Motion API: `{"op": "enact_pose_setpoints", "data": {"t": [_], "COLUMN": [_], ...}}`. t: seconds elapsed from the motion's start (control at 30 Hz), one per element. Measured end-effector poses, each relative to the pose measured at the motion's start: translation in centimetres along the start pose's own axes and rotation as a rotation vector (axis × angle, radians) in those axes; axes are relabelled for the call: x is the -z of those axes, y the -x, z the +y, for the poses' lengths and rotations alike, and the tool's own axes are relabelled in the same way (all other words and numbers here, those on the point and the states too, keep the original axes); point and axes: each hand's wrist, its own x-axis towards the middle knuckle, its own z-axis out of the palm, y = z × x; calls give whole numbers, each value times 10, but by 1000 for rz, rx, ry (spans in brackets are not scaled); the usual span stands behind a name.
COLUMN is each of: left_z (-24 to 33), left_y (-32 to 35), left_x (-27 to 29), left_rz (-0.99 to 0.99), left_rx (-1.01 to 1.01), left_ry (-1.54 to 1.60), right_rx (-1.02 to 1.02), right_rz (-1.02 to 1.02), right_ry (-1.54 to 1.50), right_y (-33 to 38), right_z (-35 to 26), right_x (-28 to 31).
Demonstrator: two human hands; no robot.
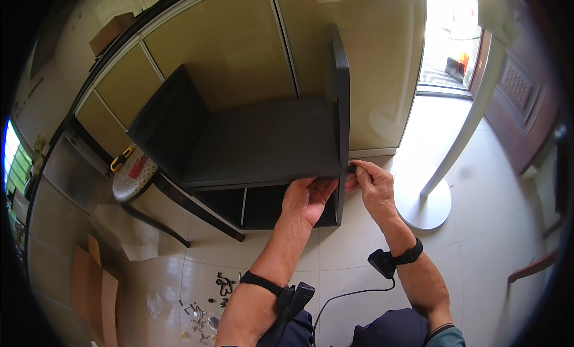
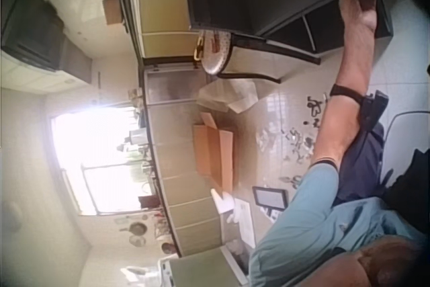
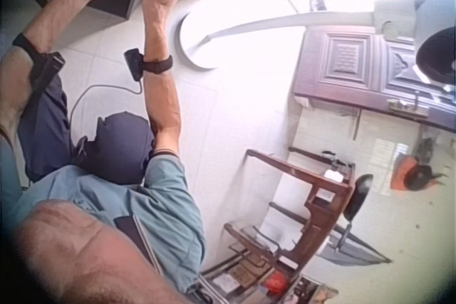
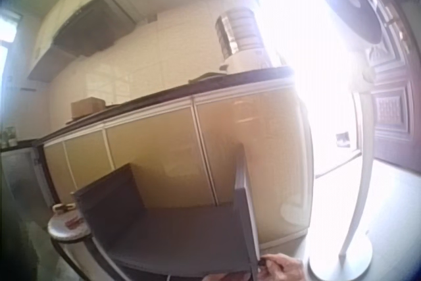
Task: The person assembles a small shelf unit by hand and using a screwdriver, attaching panels with screws and connectors.
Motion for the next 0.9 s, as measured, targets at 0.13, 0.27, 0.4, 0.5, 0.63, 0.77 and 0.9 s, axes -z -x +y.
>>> {"op": "enact_pose_setpoints", "data": {"t": [0.13,0.27,0.4,0.5,0.63,0.77,0.9], "left_z": [2,2,1,1,0,1,-2], "left_y": [1,1,4,5,5,4,6], "left_x": [1,0,-3,-4,-4,-2,-7], "left_rz": [-8,4,8,24,26,-16,-27], "left_rx": [12,20,5,-10,17,19,23], "left_ry": [-39,-61,-68,-71,-38,-16,16], "right_rx": [-7,11,18,6,-12,-55,-41], "right_rz": [2,-6,-5,2,-18,-29,-10], "right_ry": [-26,-18,-8,-16,-12,-55,-43], "right_y": [0,1,1,1,-1,-2,-1], "right_z": [1,0,-1,-2,-3,-2,-3], "right_x": [0,0,0,0,3,4,4]}}
